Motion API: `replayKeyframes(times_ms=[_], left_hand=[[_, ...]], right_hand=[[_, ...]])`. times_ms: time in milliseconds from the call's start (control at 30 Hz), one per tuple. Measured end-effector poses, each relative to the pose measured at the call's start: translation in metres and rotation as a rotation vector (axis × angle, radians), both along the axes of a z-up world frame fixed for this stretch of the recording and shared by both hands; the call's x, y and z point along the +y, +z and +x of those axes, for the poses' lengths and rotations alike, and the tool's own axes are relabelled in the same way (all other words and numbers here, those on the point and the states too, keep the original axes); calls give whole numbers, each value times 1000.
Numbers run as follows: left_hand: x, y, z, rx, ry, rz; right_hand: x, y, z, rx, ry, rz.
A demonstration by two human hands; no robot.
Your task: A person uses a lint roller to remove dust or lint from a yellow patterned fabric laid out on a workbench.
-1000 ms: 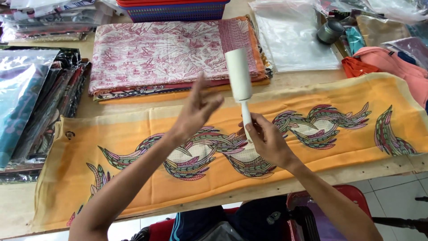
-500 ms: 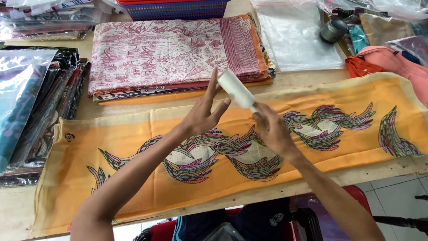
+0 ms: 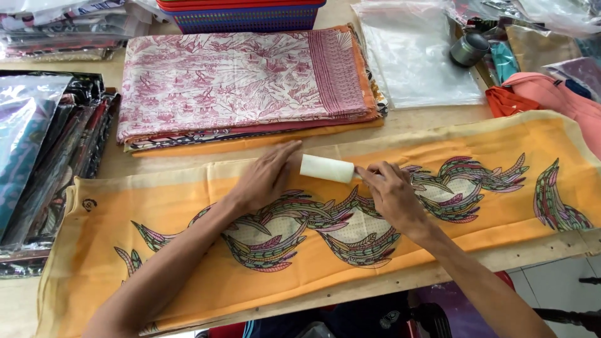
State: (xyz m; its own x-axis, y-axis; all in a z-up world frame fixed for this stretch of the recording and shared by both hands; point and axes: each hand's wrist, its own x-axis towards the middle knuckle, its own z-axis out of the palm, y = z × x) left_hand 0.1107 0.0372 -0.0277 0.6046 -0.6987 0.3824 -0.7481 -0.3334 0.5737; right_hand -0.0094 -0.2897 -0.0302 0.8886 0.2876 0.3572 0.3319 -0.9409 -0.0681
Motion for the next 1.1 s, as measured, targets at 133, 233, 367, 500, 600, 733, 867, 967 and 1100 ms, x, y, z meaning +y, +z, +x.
replayKeyframes(times_ms=[133,233,367,500,600,733,867,967,1100], left_hand=[[4,11,-3,8,-89,129],[7,17,-4,-11,-119,143],[6,15,-4,-55,-122,171],[6,19,-2,-35,-150,227],[6,17,0,-25,-151,257],[4,16,1,-38,-140,280],[4,10,4,-122,-142,266],[6,9,8,-115,-172,230],[8,7,14,-67,-190,219]], right_hand=[[-5,-5,-6,-5,20,-73],[3,14,-24,77,80,-25],[7,28,-70,195,195,54],[3,27,-126,318,271,57],[-4,31,-148,408,342,108],[-6,37,-141,463,333,214],[2,46,-100,374,244,305],[16,44,-66,264,203,306],[19,18,-38,156,112,261]])
